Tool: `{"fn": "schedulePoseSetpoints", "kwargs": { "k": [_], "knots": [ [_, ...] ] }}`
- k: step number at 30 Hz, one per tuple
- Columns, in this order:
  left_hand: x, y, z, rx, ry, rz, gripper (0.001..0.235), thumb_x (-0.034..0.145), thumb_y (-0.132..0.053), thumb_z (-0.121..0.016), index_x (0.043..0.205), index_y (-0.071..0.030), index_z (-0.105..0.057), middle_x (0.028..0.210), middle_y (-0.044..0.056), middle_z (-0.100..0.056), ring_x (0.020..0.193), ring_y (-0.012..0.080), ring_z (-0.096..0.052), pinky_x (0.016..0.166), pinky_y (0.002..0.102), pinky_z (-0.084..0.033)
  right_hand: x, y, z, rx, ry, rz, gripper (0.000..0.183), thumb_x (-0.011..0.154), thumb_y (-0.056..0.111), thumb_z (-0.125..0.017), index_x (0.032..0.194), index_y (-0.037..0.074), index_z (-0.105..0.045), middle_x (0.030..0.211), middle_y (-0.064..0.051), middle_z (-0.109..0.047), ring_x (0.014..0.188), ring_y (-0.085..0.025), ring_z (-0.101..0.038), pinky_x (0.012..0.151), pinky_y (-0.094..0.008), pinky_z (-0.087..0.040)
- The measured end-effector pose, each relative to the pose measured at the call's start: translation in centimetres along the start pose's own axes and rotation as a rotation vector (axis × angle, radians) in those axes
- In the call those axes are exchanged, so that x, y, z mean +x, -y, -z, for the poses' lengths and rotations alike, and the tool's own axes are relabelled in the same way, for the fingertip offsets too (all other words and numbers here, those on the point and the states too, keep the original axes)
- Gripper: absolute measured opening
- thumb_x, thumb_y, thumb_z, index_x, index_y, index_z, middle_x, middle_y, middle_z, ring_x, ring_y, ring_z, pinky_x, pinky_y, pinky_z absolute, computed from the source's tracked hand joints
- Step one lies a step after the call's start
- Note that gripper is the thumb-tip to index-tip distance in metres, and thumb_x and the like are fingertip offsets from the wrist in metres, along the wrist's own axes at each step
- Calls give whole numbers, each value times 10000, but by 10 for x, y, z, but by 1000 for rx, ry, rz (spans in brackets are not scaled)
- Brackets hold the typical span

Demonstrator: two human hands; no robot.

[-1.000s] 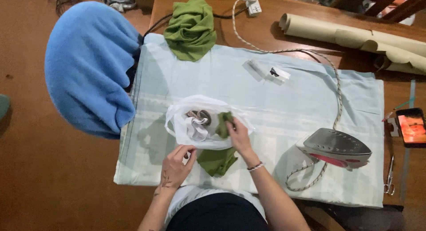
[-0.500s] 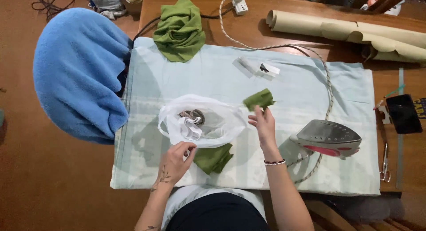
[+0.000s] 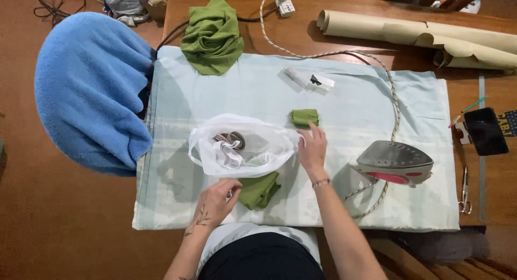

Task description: Folding a green garment and placing it into a white mesh laundry bag on a work table.

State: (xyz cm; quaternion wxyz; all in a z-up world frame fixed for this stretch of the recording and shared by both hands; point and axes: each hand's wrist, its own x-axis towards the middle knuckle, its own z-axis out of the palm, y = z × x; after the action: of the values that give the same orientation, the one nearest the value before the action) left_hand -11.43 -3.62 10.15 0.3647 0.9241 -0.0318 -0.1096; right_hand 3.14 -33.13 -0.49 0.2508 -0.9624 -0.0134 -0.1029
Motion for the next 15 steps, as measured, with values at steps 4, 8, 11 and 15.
{"fn": "schedulePoseSetpoints", "kwargs": {
  "k": [4, 8, 11, 15],
  "knots": [
    [10, 27, -28, 148, -33, -160, 279, 845, -270, -739, 1117, -303, -688, 961, -69, -679, 928, 146, -677, 851, 327, -566, 31, -40, -39, -279, 218, 80, 365, 921, 228, -659, 1281, 222, -713, 1350, 21, -669, 1449, -271, -421, 1165, -549, -327],
    [26, 28, -14, 353, -276, -250, 621, 630, -341, -922, 1199, -259, -687, 1301, 115, -575, 1302, 348, -471, 1115, 532, -350, 38, -7, 2, 271, -89, -140, 130, 946, 213, -749, 1071, 248, -756, 1035, 57, -747, 1066, -162, -679, 961, -361, -521],
    [39, 19, 15, 231, -307, -37, 875, 606, -356, -954, 1380, -274, -552, 1536, 261, -286, 1438, 485, -232, 1134, 697, -238, 31, 19, 40, 893, -183, -535, 315, 878, 160, -815, 1132, 164, -630, 1011, -12, -716, 896, -106, -672, 798, -248, -549],
    [64, 33, 22, 315, -51, 88, 1194, 472, -359, -1012, 1511, -344, -426, 1633, 295, 9, 1450, 556, -173, 1119, 700, -249, 14, -11, 38, 1394, 90, -675, 319, 1015, 192, -617, 1314, 100, -553, 1198, -73, -693, 1028, -135, -677, 721, -174, -476]
  ]
}}
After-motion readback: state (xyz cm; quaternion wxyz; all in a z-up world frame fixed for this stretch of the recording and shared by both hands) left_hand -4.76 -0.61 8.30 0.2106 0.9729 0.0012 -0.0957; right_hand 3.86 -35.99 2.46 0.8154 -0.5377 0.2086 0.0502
